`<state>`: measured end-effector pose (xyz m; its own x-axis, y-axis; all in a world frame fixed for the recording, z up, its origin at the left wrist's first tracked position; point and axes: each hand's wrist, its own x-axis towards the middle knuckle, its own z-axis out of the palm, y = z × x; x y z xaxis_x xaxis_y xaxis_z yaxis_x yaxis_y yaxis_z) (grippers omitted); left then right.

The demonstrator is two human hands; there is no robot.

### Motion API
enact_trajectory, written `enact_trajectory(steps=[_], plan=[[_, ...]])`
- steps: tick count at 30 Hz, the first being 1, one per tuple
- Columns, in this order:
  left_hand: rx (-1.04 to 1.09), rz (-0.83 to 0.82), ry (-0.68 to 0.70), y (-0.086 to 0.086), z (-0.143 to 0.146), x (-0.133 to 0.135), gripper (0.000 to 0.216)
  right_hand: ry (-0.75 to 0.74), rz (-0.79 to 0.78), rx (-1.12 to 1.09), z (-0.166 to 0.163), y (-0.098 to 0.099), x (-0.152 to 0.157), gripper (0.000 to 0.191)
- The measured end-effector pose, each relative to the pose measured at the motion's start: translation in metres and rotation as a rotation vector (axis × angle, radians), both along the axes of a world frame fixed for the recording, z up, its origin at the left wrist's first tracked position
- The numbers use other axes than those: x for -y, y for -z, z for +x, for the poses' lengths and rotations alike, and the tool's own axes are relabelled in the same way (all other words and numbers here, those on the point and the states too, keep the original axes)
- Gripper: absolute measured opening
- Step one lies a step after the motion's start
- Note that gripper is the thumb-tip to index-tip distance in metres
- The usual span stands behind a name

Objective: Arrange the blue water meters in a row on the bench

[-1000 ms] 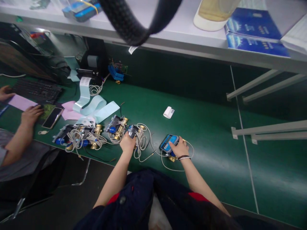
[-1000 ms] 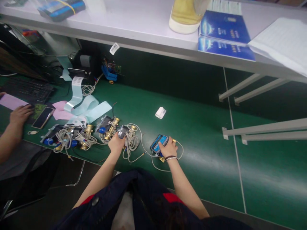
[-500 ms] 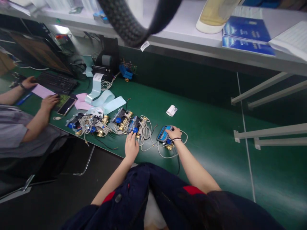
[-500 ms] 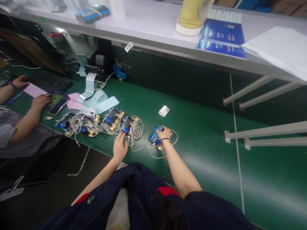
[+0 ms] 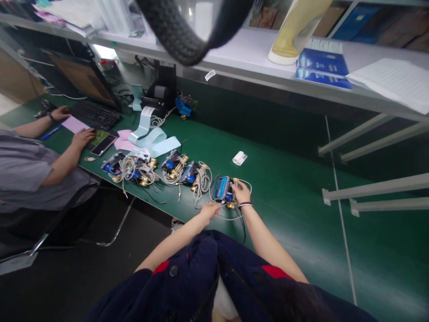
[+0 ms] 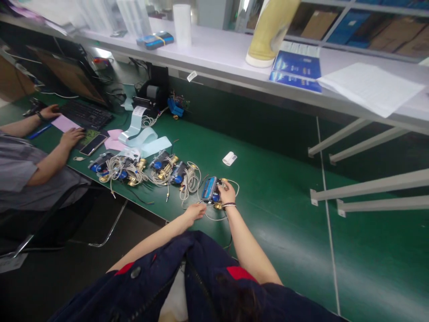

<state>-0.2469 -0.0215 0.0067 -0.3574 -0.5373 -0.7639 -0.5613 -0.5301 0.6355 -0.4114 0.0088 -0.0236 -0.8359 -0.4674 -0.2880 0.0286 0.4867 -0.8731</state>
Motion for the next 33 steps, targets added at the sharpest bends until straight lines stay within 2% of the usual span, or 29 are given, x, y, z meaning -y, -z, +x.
enact_trajectory(steps=[4,9,17,21,24,26,30,33], plan=[[-0.025,0.102,-0.120,-0.001,-0.012,-0.005,0.015,0.175,-0.047,0.039,0.000,0.005,-0.025,0.041],[-0.027,0.138,-0.208,0.000,-0.018,-0.007,0.013,0.266,-0.098,0.102,-0.003,0.013,-0.044,0.039],[-0.036,0.141,-0.229,-0.007,-0.021,-0.004,0.009,0.236,-0.111,0.116,-0.002,0.009,-0.038,0.041],[-0.069,0.130,-0.186,-0.020,-0.011,-0.003,0.013,0.164,-0.073,0.035,0.003,0.002,-0.044,0.040],[-0.115,0.104,-0.133,-0.042,0.002,-0.001,0.012,0.054,-0.038,-0.063,0.017,-0.012,-0.054,0.036],[-0.154,0.061,-0.103,-0.060,0.011,0.000,0.010,-0.083,-0.020,-0.115,0.030,-0.024,-0.056,0.032],[-0.220,-0.074,-0.055,-0.091,0.024,-0.001,0.015,-0.503,-0.006,-0.161,0.061,-0.051,-0.044,0.024],[-0.247,-0.211,0.046,-0.101,0.027,-0.004,0.019,-0.775,0.003,-0.194,0.078,-0.073,-0.029,0.028]])
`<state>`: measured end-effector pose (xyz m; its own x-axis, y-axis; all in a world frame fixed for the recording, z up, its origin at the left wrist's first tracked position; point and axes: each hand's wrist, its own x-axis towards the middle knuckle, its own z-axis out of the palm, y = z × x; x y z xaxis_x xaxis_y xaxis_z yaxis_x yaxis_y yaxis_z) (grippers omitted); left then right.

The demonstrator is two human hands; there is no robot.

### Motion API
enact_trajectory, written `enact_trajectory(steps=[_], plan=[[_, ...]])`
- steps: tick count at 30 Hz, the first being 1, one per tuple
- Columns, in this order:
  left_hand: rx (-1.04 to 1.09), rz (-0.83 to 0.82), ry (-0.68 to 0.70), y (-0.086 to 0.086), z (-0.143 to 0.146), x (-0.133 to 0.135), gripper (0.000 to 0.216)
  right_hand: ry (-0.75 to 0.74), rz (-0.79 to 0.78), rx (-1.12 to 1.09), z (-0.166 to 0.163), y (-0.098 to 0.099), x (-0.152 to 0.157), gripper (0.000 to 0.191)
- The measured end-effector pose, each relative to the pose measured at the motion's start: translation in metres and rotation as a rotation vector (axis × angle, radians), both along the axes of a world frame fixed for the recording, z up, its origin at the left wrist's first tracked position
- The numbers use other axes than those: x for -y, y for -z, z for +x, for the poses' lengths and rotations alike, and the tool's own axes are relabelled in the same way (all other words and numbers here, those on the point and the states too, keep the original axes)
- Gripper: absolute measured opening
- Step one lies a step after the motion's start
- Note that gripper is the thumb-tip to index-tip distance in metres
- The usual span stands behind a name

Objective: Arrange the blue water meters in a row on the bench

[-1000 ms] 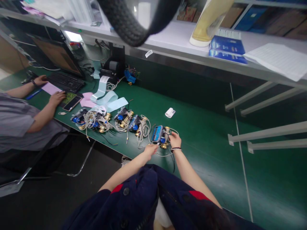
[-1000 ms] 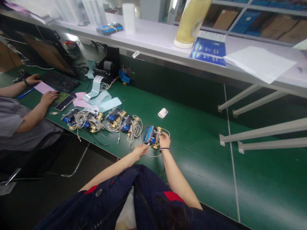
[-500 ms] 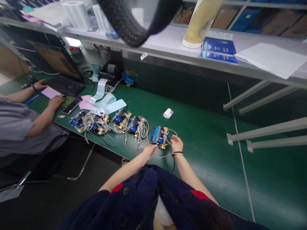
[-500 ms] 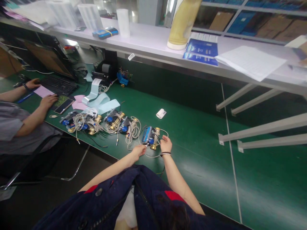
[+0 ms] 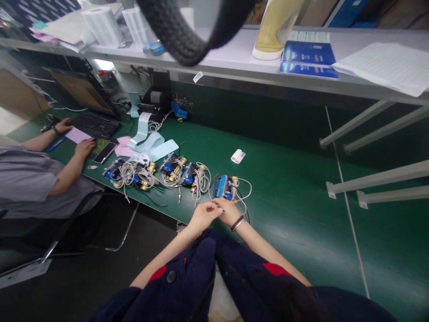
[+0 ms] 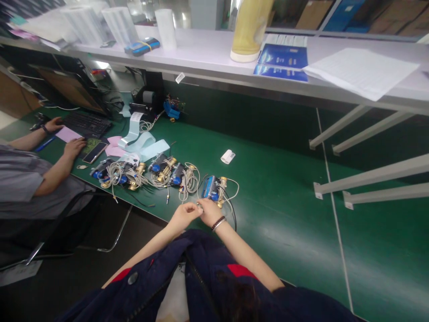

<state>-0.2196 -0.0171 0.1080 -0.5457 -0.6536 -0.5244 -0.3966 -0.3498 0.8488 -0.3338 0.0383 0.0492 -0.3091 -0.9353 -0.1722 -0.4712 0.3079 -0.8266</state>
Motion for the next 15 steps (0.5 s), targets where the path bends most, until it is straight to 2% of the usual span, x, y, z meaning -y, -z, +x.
enact_trajectory(steps=[3,5,9,12,15], plan=[[0.087,-0.162,0.086,-0.004,0.004,-0.005,0.026,-0.240,0.079,-0.206,0.010,-0.023,0.011,0.026],[0.176,-0.292,0.101,-0.008,0.008,-0.007,0.027,-0.331,0.135,-0.333,0.014,-0.034,0.016,0.024],[0.278,-0.432,0.049,-0.012,0.017,-0.009,0.028,-0.338,0.078,-0.270,0.028,-0.038,0.019,0.020],[0.284,-0.401,0.031,-0.005,0.025,-0.007,0.037,-0.282,-0.024,-0.140,0.041,-0.027,0.014,0.018],[0.252,-0.306,0.098,0.013,0.040,-0.003,0.039,-0.251,-0.139,-0.045,0.042,-0.015,0.006,0.033]])
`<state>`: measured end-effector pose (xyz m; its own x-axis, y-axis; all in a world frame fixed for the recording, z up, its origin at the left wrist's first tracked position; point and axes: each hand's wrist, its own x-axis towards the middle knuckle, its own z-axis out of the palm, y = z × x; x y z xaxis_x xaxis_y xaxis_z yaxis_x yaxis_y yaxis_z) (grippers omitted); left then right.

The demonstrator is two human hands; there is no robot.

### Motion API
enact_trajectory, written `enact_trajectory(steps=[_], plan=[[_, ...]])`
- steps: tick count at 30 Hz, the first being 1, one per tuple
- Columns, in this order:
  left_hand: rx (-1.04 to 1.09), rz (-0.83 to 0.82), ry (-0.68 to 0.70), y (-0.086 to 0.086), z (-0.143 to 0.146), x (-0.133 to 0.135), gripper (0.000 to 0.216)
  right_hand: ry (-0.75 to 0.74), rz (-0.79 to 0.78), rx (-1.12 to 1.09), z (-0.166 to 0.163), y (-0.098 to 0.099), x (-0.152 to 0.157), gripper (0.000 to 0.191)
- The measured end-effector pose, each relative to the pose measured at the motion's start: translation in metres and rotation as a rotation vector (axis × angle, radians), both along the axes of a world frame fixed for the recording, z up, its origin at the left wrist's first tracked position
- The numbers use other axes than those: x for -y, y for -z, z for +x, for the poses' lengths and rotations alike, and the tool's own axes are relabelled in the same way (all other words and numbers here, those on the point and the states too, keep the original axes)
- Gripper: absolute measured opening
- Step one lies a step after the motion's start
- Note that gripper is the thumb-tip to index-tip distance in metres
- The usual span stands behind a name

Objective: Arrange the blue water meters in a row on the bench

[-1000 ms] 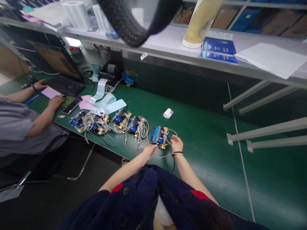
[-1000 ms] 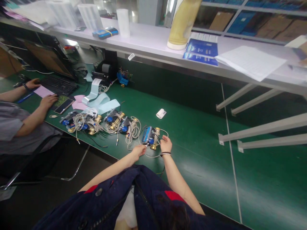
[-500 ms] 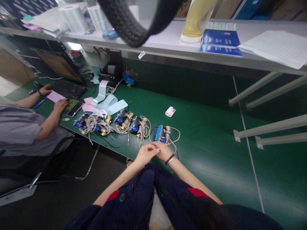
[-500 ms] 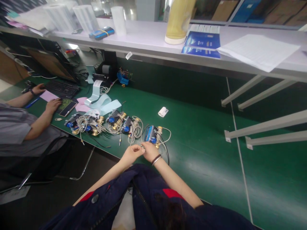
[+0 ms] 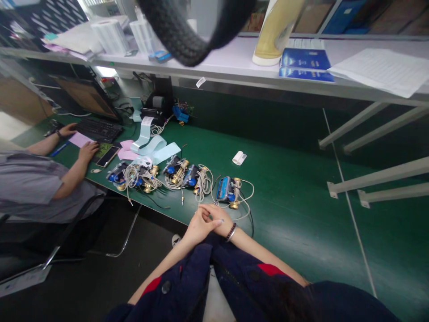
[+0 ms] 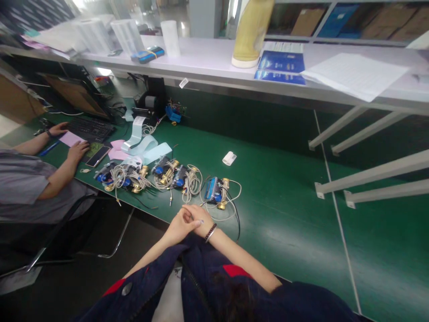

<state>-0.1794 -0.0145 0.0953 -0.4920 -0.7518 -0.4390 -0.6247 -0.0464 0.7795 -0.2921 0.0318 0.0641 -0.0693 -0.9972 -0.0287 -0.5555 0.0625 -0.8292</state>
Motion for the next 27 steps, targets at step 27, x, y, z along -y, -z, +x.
enact_trajectory(steps=[27], plan=[[-0.065,0.300,-0.581,0.062,0.161,0.015,0.059,0.793,-0.239,-0.293,-0.050,0.064,-0.017,0.051]])
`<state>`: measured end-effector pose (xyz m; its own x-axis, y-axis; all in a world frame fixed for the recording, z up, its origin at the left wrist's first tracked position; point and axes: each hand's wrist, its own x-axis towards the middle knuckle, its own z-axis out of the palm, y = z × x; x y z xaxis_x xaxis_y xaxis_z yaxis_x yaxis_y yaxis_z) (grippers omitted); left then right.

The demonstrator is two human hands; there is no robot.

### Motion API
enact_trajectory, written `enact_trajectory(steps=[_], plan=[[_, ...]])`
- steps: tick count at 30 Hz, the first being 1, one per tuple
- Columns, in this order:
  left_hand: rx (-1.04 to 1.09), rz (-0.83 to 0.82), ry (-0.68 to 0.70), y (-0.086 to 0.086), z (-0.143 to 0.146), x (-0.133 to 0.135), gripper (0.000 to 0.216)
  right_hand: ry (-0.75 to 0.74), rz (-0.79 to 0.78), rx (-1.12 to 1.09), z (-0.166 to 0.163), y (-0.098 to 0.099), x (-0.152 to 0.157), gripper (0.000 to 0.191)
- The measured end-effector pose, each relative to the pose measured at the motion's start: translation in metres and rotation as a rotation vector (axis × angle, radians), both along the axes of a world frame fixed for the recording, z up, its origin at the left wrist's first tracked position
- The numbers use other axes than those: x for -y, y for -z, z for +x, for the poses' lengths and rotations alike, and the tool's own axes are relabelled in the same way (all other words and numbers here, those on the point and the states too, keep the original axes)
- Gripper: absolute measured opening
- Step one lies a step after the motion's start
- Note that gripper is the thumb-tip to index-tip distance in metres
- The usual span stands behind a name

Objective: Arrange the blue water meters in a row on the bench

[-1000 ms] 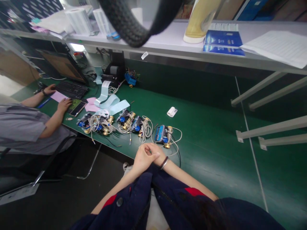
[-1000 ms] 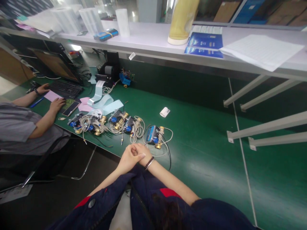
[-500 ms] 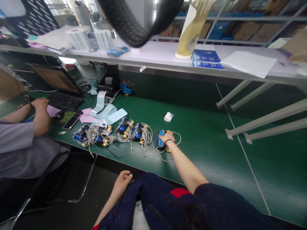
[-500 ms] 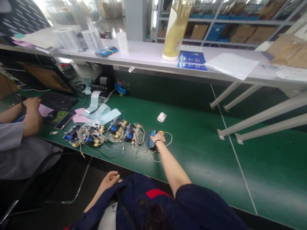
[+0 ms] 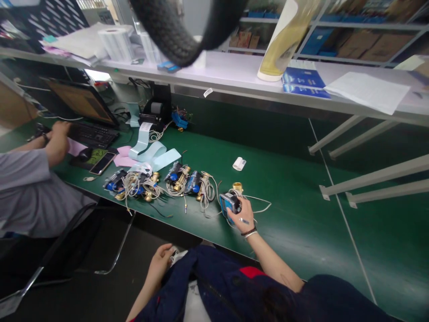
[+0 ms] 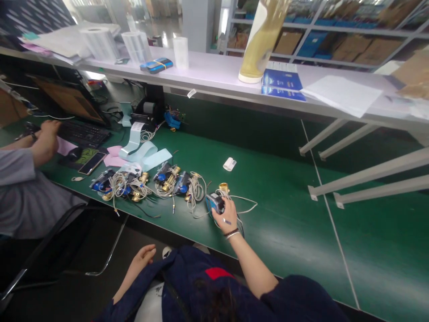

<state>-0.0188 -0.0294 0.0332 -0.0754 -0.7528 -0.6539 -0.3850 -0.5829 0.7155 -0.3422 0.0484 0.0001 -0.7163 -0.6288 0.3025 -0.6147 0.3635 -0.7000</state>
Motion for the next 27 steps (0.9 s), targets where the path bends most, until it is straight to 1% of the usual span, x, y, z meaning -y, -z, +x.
enact_trajectory(steps=[3,5,6,8,9,11,13,16,18,21,22,25,27], plan=[[-0.002,-0.007,0.027,0.008,-0.005,-0.001,0.063,0.131,0.138,0.256,-0.022,0.001,0.038,0.052],[-0.007,-0.028,0.041,0.015,-0.005,-0.004,0.062,0.199,0.196,0.370,-0.038,0.007,0.061,0.051],[-0.005,-0.035,0.046,0.018,-0.005,-0.006,0.060,0.204,0.206,0.397,-0.044,0.011,0.070,0.050],[0.002,-0.036,0.051,0.020,-0.004,-0.009,0.057,0.153,0.202,0.436,-0.056,0.016,0.075,0.047],[0.007,-0.021,0.046,0.019,-0.003,-0.011,0.056,0.118,0.190,0.451,-0.061,0.017,0.071,0.045],[0.011,0.033,0.019,0.013,-0.004,-0.013,0.056,0.086,0.156,0.461,-0.067,0.018,0.050,0.042],[0.000,0.093,-0.009,0.005,-0.007,-0.012,0.055,0.134,0.144,0.461,-0.068,0.017,0.019,0.043],[-0.008,0.139,-0.020,-0.005,-0.014,-0.005,0.048,0.203,0.183,0.530,-0.055,0.021,-0.023,0.037],[0.008,0.131,-0.009,-0.008,-0.020,0.001,0.045,0.198,0.195,0.613,-0.041,0.027,-0.035,0.028],[0.020,0.102,0.048,-0.007,-0.029,0.009,0.048,0.231,0.172,0.742,-0.024,0.030,-0.033,0.015],[0.018,0.091,0.065,-0.007,-0.032,0.011,0.049,0.261,0.164,0.797,-0.022,0.028,-0.030,0.014],[0.017,0.054,0.080,-0.005,-0.036,0.015,0.052,0.334,0.116,1.029,-0.022,0.016,-0.018,0.016],[0.018,0.045,0.083,-0.004,-0.036,0.016,0.053,0.346,0.041,1.199,-0.027,0.005,-0.011,0.017]])
